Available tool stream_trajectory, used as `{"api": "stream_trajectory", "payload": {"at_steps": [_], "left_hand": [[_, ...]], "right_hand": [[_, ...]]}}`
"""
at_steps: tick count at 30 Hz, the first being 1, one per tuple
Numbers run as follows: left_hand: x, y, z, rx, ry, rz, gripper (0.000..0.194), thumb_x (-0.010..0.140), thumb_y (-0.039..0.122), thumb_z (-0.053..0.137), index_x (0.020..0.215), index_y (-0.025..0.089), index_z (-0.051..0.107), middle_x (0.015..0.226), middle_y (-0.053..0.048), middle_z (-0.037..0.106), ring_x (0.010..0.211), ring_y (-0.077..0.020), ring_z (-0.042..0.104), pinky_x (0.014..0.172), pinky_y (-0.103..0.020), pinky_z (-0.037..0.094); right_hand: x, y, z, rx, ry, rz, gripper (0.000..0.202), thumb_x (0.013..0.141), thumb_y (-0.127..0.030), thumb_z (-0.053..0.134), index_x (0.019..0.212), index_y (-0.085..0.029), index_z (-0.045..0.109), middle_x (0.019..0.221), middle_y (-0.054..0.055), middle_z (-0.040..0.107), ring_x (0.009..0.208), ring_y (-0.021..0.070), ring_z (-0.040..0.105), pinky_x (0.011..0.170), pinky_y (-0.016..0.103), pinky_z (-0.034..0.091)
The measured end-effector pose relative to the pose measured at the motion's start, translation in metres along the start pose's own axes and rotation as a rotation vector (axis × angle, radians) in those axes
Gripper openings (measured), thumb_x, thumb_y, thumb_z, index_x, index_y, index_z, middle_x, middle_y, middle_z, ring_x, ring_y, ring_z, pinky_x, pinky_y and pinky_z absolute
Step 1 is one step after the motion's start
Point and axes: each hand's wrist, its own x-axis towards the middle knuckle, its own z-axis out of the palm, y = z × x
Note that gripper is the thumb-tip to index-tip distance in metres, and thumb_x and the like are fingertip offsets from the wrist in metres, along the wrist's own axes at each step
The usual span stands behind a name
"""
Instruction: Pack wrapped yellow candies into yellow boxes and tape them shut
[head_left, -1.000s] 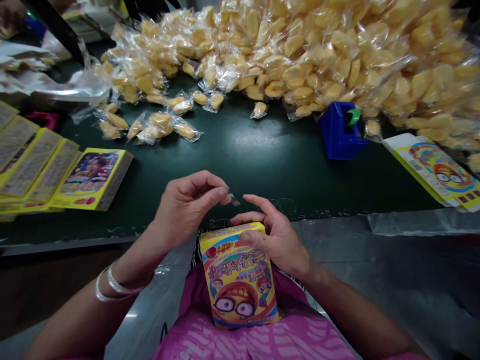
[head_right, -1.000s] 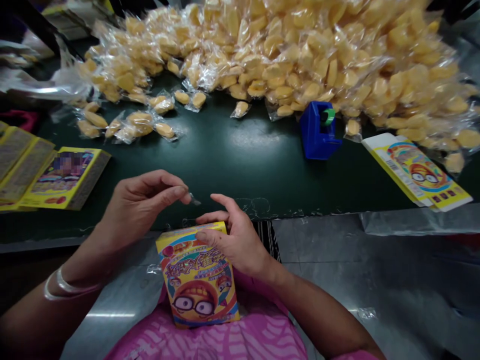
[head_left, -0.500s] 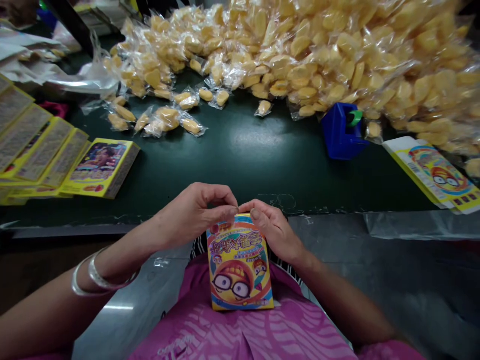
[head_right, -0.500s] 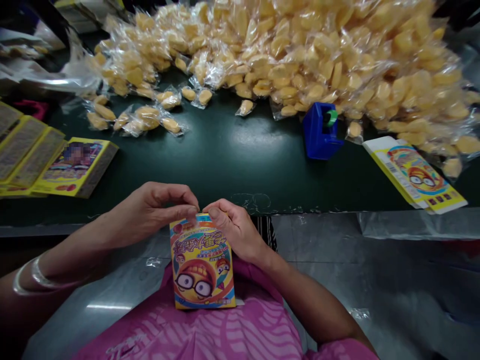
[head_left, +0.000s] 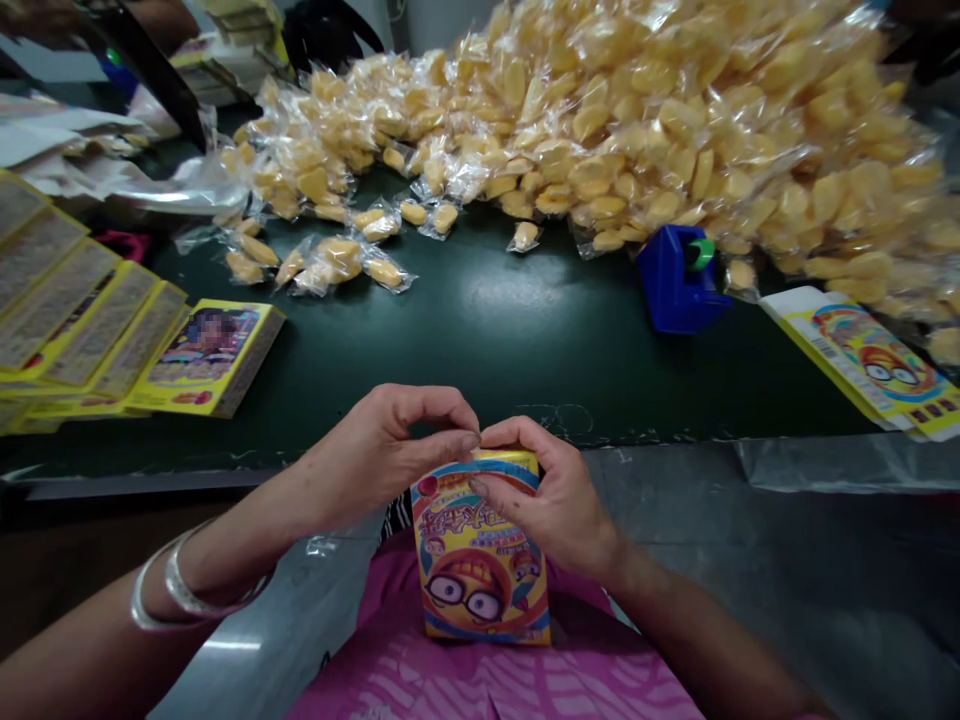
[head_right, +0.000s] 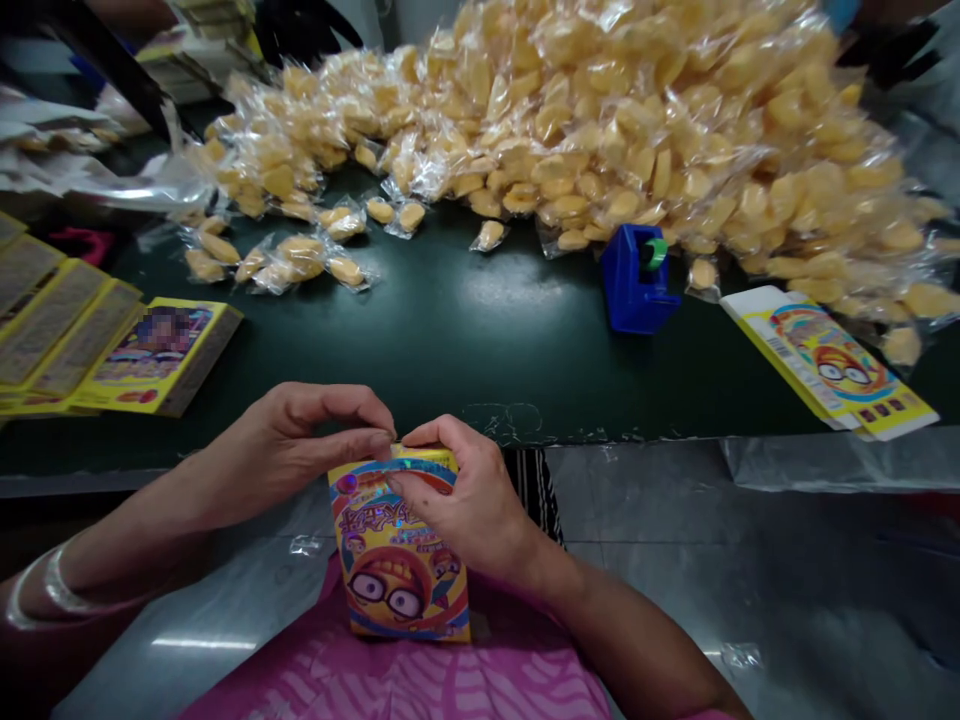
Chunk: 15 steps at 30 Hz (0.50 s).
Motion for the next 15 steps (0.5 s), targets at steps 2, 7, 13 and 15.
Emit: {"api": "stream_trajectory", "payload": {"at_steps": [2,7,13,15], "left_hand": [[0.002,0.000,0.000,0.028,0.061,0.084,0.014,0.079,0.028,0.068,0.069,0.019,0.072,0.071,0.000,0.064,0.067,-0.0123,0.056,0.061,-0.021,0.044],[0.010,-0.010,0.002,-0.137,-0.104,-0.138,0.018,0.076,0.031,0.068,0.066,0.016,0.066,0.064,0.002,0.058,0.060,-0.0097,0.050,0.055,-0.020,0.039],[0.007,-0.030,0.006,-0.389,-0.254,-0.393,0.026,0.071,0.035,0.075,0.074,0.015,0.060,0.064,0.004,0.057,0.058,-0.0076,0.048,0.053,-0.019,0.036],[0.003,-0.036,0.006,-0.471,-0.294,-0.431,0.029,0.068,0.031,0.079,0.080,0.016,0.056,0.068,0.005,0.059,0.059,-0.0078,0.051,0.054,-0.018,0.037]], "right_hand": [[-0.002,-0.003,-0.001,-0.073,0.026,-0.047,0.018,0.078,-0.026,0.073,0.091,-0.022,0.061,0.088,0.000,0.069,0.078,0.0157,0.065,0.072,0.028,0.051],[-0.010,-0.006,0.002,-0.234,0.094,-0.132,0.025,0.078,-0.018,0.068,0.098,-0.023,0.055,0.091,-0.001,0.069,0.080,0.0151,0.067,0.073,0.027,0.053],[-0.019,0.001,0.009,-0.310,0.053,-0.204,0.031,0.079,-0.012,0.063,0.104,-0.023,0.049,0.096,0.001,0.066,0.083,0.0154,0.066,0.075,0.028,0.055],[-0.021,0.000,0.011,-0.294,0.011,-0.229,0.032,0.079,-0.012,0.062,0.105,-0.023,0.048,0.099,0.002,0.063,0.088,0.0161,0.065,0.078,0.029,0.055]]}}
